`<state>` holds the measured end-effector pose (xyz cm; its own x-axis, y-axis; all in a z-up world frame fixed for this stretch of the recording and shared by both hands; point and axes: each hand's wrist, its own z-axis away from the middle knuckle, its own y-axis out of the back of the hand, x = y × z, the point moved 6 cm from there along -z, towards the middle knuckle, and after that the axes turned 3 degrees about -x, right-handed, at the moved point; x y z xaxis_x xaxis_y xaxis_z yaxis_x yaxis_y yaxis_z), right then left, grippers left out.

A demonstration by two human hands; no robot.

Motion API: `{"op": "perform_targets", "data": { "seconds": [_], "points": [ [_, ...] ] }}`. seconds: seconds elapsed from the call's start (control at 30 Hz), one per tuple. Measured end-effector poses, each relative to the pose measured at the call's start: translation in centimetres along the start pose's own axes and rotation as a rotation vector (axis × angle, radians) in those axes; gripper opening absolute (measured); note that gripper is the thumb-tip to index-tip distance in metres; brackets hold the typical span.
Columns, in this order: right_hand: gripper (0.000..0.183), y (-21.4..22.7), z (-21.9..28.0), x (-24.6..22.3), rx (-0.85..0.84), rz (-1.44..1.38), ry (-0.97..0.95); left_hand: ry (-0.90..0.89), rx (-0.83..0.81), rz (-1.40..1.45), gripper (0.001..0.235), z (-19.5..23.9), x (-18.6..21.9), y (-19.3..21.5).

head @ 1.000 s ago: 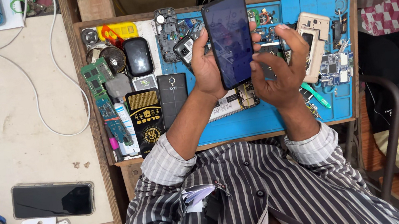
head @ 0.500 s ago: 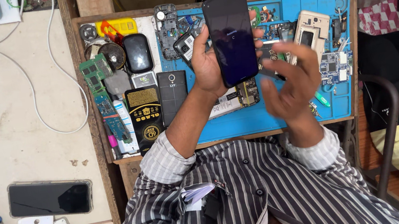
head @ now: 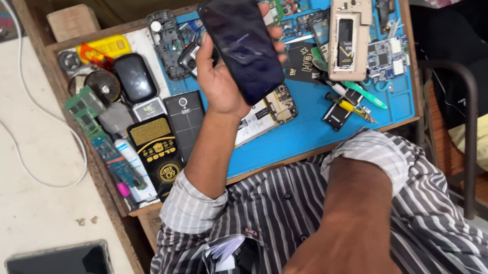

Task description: The person navigates a smartphone's settings, then uses a magnifying lamp to inspect and manipulate small components on a disassembled mobile phone. They handle a battery, circuit boards, and phone casings, moving parts around the workbench while examining them under magnification.

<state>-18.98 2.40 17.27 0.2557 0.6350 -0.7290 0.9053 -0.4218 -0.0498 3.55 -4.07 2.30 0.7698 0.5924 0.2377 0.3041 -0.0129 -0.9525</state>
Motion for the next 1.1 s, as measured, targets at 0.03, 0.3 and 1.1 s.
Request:
{"op": "perform_targets", "data": {
  "seconds": [0.03, 0.3, 1.1],
  "points": [
    [0.045, 0.1, 0.0, 0.2, 0.022, 0.017, 0.011, 0.003, 0.000, -0.002, 0.085, -0.2, 0.0, -0.1],
    [0.044, 1.9, 2.6, -1.0, 0.025, 0.249, 0.069, -0.010, -0.029, -0.008, 0.083, -0.1, 0.1, -0.1],
    [0.100, 20.5, 14.4, 2.0, 1.091, 0.576, -0.756, -0.173, 0.117, -0.532, 0.081, -0.4, -0.4, 0.3]
  ]
}}
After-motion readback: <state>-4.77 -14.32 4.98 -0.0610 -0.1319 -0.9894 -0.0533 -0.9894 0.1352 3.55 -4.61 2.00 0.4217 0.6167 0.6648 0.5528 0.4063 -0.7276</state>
